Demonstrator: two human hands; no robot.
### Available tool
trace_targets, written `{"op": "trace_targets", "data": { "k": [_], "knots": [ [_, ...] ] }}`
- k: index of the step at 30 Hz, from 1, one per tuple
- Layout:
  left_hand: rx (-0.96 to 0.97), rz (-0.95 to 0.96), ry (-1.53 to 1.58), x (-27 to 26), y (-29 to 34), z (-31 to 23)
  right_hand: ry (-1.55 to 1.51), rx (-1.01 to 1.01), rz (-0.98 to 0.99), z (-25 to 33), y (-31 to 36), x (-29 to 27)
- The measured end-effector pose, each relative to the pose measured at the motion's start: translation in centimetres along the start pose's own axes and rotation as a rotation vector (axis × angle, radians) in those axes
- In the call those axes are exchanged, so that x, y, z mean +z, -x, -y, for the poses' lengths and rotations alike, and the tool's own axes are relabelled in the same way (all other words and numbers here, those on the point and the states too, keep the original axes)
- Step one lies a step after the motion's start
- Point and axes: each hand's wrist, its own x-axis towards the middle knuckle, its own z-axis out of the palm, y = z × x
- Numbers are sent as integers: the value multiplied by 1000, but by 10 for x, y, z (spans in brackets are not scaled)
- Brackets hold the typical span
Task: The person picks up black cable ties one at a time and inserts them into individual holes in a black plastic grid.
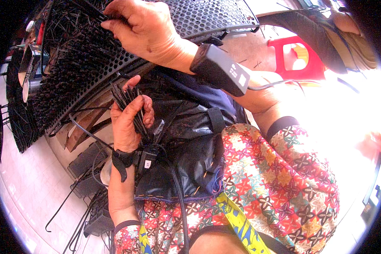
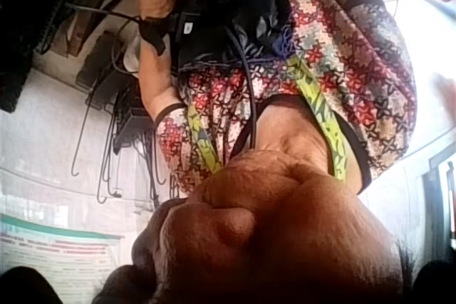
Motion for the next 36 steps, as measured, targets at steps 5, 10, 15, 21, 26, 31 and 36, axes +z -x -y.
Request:
{"op": "trace_targets", "data": {
  "k": [5, 10, 15, 21, 26, 31, 36],
  "knots": [
    [-1, 29, 28, 0, -1, -1, 45, -249, 50, -23, 10, 10],
    [-3, -1, 22, -1, 0, -1, 124, -369, 413, -25, 17, 9],
    [26, -41, 57, 2, 2, -3, 135, -143, 480, -4, 21, -2],
    [191, -132, 35, 7, 7, -18, -292, 383, 431, 30, 48, -19],
    [409, -273, 4, 13, 4, -38, -753, 1067, 408, 38, 77, -15],
    [640, -344, -70, 44, -17, -41, -1269, 1472, 105, 35, 81, 1],
    [631, -378, -148, 52, -19, -11, -1320, 1649, -185, 49, 62, 3]
  ]
}}
